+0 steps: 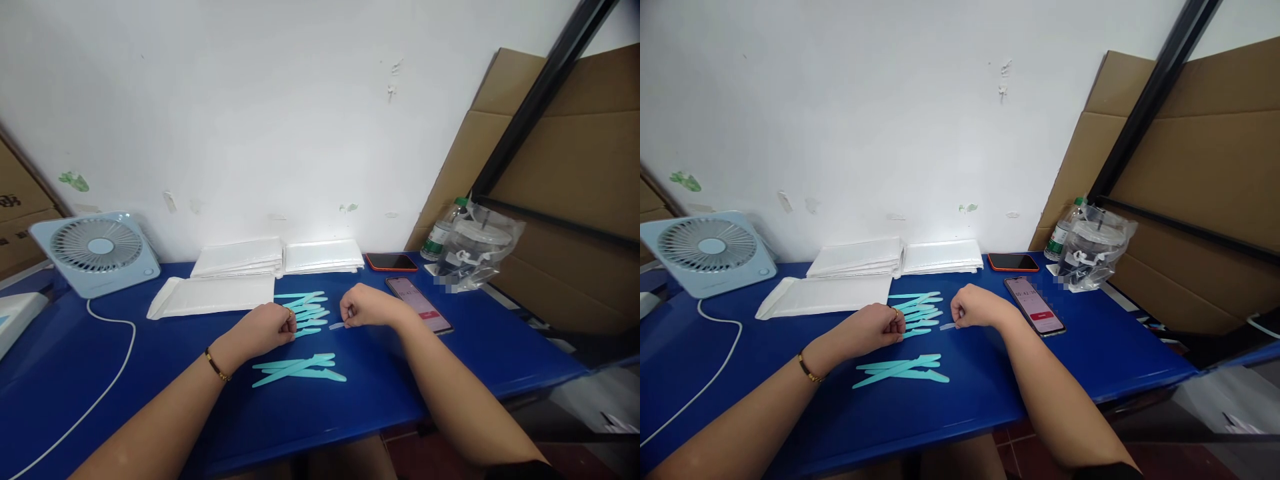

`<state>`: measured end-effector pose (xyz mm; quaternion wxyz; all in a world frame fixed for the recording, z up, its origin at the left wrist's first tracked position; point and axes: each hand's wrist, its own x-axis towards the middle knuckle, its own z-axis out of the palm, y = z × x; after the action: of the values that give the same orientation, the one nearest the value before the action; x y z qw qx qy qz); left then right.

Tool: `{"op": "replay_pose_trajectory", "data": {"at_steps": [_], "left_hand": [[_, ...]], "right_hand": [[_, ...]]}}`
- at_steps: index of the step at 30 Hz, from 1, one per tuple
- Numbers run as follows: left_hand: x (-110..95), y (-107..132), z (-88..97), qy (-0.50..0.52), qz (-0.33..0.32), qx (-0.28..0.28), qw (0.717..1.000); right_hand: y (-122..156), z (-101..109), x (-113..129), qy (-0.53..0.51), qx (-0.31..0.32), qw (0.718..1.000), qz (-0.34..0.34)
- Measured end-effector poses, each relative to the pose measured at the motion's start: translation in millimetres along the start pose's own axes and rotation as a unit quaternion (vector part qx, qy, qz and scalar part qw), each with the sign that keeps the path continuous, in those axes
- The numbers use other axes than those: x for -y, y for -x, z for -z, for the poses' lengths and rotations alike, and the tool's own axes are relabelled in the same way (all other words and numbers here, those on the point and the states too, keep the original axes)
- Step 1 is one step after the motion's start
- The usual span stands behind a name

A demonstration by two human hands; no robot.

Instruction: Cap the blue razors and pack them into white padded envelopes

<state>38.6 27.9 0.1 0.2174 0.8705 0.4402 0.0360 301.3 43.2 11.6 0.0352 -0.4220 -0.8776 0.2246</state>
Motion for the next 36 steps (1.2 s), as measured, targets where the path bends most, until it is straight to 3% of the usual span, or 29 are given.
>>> {"op": "replay_pose_trajectory", "data": {"at_steps": [4,10,16,22,27,31,33,36], "left_hand": [[0,0,0.5,-0.001,0.000,-0.007,1.000],[1,-1,-0.8,-0.008,-0.003,-0.009,1.000],[0,-3,-2.9,-0.015,-0.009,-0.017,1.000],[-2,-13,-17.1,-0.025,-0.024,-0.045,0.998],[-11,-5,-10.1,-0.029,-0.013,-0.111,0.993],[-22,10,0.9,0.016,-0.031,-0.004,0.999],[-25,14,1.7,0.025,-0.036,0.044,0.998],[-26,13,-0.7,0.051,-0.028,0.071,0.996]], "right_hand": [[2,2,-2,-0.070,0.009,0.997,-0.001],[-7,-12,-3,-0.153,0.068,0.985,-0.033],[-16,-21,5,-0.152,0.020,0.988,0.012],[-27,-34,15,-0.160,-0.029,0.985,0.049],[-16,-15,-4,-0.138,-0.123,0.983,-0.005],[3,12,-39,-0.024,-0.233,0.964,-0.126],[6,16,-55,0.013,-0.235,0.955,-0.179],[1,10,-68,0.017,-0.195,0.956,-0.218]]}}
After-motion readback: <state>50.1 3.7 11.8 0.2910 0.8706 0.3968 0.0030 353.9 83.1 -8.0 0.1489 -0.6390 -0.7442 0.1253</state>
